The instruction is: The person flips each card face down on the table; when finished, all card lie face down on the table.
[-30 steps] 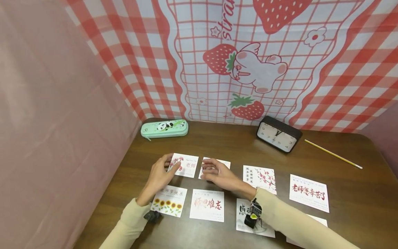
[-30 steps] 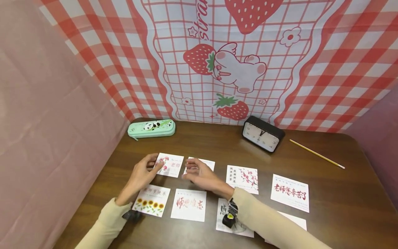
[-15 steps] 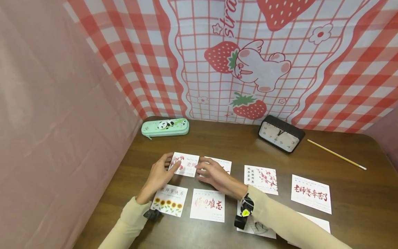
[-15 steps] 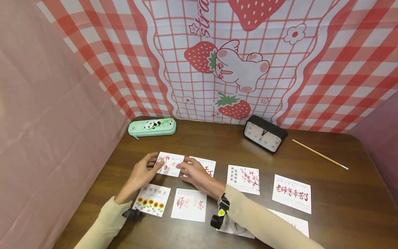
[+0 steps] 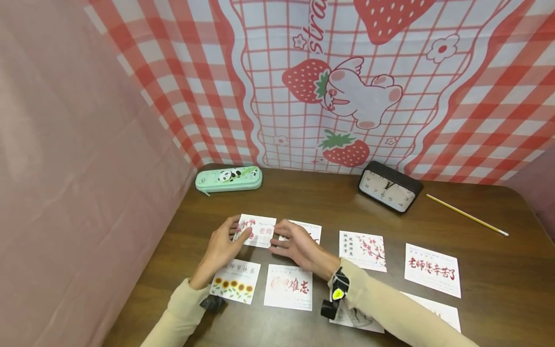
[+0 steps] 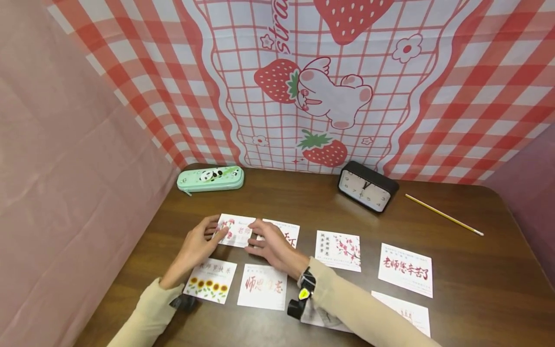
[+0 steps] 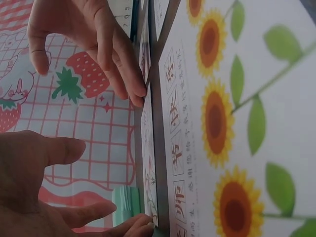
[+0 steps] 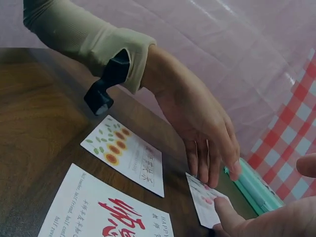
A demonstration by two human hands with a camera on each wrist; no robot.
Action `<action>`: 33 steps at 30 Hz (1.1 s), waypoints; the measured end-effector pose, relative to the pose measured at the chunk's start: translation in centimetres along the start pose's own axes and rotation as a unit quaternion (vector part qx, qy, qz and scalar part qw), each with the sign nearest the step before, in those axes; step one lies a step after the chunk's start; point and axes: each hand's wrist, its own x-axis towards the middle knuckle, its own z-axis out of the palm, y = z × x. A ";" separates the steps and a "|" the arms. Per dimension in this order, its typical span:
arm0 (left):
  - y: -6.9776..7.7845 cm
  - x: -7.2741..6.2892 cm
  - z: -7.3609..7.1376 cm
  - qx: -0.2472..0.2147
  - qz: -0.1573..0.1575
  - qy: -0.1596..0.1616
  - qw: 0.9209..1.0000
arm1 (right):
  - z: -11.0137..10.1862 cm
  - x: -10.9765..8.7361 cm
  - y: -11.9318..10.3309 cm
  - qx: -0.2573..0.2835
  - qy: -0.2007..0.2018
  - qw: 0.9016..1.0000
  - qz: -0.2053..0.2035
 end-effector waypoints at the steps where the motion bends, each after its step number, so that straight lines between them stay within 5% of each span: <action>1: 0.0 0.0 0.0 0.003 0.001 0.000 1.000 | 0.0 0.1 0.0 -0.001 0.001 1.000 -0.001; 10: 0.9 -0.7 0.1 0.051 0.016 -0.004 0.999 | -0.3 0.6 -0.4 -0.026 0.005 0.999 -0.025; 18: 1.8 -1.0 0.5 0.037 0.024 -0.012 0.999 | 0.1 2.1 -0.1 -0.095 -0.002 0.994 -0.055; 25: 2.3 -1.2 0.6 0.033 0.022 -0.008 0.999 | 0.6 3.1 0.3 -0.097 0.000 0.993 -0.065; 33: 2.8 -1.4 0.3 -0.083 0.039 0.003 0.996 | 1.1 3.6 0.5 -0.111 -0.011 0.993 -0.047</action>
